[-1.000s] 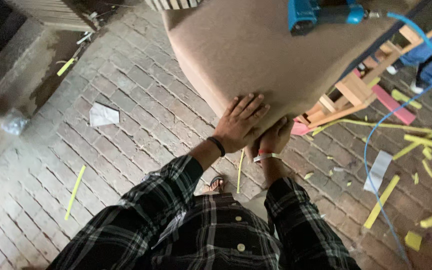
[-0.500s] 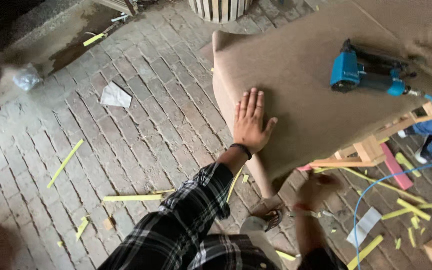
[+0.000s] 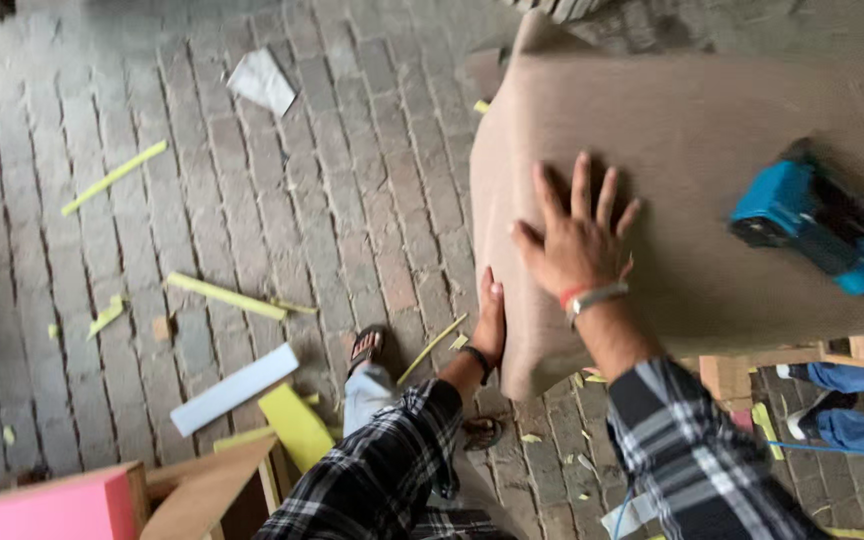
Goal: The person pulls brown fabric over a padded wooden bench frame and staples it to the underside using a pneumatic staple gun. They smooth the fabric, stretch it taut along the edges, fold the corners, and drive staples around the frame while moving around the bench.
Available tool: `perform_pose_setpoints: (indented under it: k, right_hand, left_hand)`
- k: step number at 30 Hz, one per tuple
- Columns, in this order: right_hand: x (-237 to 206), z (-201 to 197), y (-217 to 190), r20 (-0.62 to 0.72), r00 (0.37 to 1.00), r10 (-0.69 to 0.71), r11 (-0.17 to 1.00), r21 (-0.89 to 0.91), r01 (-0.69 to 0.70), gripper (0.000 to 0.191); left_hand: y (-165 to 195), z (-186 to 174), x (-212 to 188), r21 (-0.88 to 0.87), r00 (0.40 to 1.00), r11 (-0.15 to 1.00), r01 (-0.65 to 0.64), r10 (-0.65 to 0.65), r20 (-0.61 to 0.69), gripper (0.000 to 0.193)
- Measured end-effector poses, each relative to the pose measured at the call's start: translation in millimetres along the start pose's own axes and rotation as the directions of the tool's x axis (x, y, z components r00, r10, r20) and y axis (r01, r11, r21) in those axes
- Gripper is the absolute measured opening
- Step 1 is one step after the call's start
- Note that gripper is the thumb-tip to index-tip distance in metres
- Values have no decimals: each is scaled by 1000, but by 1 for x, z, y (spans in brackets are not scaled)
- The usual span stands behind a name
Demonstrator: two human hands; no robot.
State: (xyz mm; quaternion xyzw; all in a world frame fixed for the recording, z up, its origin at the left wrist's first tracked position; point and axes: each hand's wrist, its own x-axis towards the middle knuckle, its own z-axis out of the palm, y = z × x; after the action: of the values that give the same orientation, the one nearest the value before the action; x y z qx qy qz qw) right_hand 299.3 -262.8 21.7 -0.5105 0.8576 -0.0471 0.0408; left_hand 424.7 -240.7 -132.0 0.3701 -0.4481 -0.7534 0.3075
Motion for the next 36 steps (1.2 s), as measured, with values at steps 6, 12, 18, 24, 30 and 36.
perform_pose_setpoints:
  k: [6,12,18,24,30,36]
  right_hand:
    - [52,5,-29,-6,991,-133,988,-85,132,62]
    - [63,23,-24,10,988,-151,979,-134,151,46]
    - [53,24,-20,-23,984,-176,979,-107,173,47]
    - [54,28,-19,-15,984,-176,979,-109,174,41]
    - [49,21,-17,-7,979,-203,978,-51,202,28]
    - [-18,-4,4,-57,910,-410,905,95,414,31]
  left_hand:
    - [5,-17,19,-392,974,892,225,-209,84,79]
    - [31,-30,95,188,992,981,-42,64,-111,75]
    - [-8,-47,101,77,865,877,475,-449,-224,91]
    - [-53,-52,64,203,829,805,557,-524,-193,90]
    - [-23,-38,49,224,989,972,-66,94,-117,72]
    - [34,12,5,185,891,873,-452,433,134,69]
